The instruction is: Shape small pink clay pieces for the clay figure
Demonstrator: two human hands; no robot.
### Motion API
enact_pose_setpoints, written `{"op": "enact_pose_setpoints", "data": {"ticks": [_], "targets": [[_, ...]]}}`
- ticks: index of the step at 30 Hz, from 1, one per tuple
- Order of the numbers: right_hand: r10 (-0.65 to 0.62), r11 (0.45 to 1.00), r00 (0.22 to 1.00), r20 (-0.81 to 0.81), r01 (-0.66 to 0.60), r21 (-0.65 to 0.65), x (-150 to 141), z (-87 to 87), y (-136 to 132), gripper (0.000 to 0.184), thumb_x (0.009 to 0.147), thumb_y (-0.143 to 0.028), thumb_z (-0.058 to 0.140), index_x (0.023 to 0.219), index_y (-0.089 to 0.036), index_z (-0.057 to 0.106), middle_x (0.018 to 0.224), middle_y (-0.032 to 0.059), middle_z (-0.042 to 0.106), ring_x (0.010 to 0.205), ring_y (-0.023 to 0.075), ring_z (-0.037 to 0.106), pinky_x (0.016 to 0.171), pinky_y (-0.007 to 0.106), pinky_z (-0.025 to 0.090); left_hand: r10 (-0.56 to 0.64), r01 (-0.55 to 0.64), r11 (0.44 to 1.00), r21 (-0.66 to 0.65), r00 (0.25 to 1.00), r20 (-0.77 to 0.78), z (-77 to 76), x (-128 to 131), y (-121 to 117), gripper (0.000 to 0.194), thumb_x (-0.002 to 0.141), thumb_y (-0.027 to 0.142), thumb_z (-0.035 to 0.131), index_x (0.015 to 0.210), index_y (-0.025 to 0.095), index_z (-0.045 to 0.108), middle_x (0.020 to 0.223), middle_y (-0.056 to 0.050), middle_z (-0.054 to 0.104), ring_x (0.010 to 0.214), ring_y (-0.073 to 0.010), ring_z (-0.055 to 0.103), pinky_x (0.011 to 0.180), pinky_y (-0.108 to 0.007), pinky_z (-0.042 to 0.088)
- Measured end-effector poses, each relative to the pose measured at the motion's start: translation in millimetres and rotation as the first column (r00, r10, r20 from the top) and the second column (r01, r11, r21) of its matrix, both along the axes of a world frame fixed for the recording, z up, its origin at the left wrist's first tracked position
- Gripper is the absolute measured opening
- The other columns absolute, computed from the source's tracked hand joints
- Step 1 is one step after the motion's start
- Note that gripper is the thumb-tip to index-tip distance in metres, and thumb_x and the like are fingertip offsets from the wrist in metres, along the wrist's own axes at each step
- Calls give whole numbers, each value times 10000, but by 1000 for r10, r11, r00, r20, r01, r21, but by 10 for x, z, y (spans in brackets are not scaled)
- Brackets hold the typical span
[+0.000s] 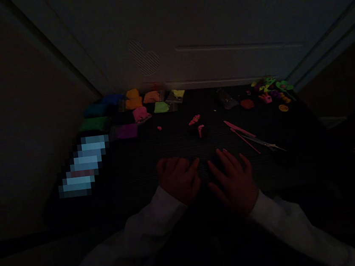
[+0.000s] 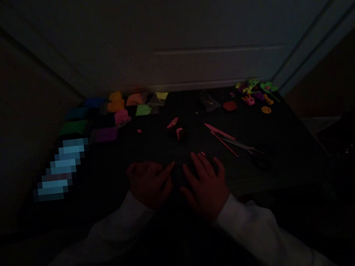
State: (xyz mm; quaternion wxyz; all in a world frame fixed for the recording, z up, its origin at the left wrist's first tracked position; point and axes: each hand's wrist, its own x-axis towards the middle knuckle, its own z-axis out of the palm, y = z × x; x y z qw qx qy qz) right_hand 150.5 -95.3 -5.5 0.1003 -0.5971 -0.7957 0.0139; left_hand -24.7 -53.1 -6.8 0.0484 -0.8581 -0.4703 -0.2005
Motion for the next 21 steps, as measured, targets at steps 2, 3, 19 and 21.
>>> {"op": "enact_pose_setpoints", "data": {"ticks": [2,3,19,21], "targets": [[-26,1000,1000,-13,26,5,-96,-28,13,482,829,-490,340,1242,-257,427,1409,118,238,1274,277,211,981,533,102,5,-6,1000,-8,999,-39,-5,32,-6,316,736,275,494,1031,248,604,761,-42,615,795,-241,499,764,-461,271],[-31,1000,999,-15,31,3,-121,-34,31,480,830,-485,343,1242,-254,428,1411,118,231,1275,277,208,981,532,100,17,-17,1000,-11,999,-43,-10,48,-4,314,730,270,497,1023,243,607,761,-47,615,799,-244,498,767,-465,265],[10,1000,1000,-17,-11,-13,-118,-50,71,496,825,-481,349,1243,-228,432,1408,115,241,1282,266,187,995,520,77,60,-58,996,62,998,-31,-61,85,-30,243,737,280,493,944,232,611,721,-19,623,776,-239,518,773,-467,266],[21,1000,1000,-21,-21,-12,-113,-50,63,489,825,-489,343,1237,-242,437,1408,103,247,1282,263,188,995,522,74,68,-67,996,63,998,-18,-59,93,-41,233,739,281,496,935,233,612,724,-21,627,786,-240,517,783,-469,262]]}}
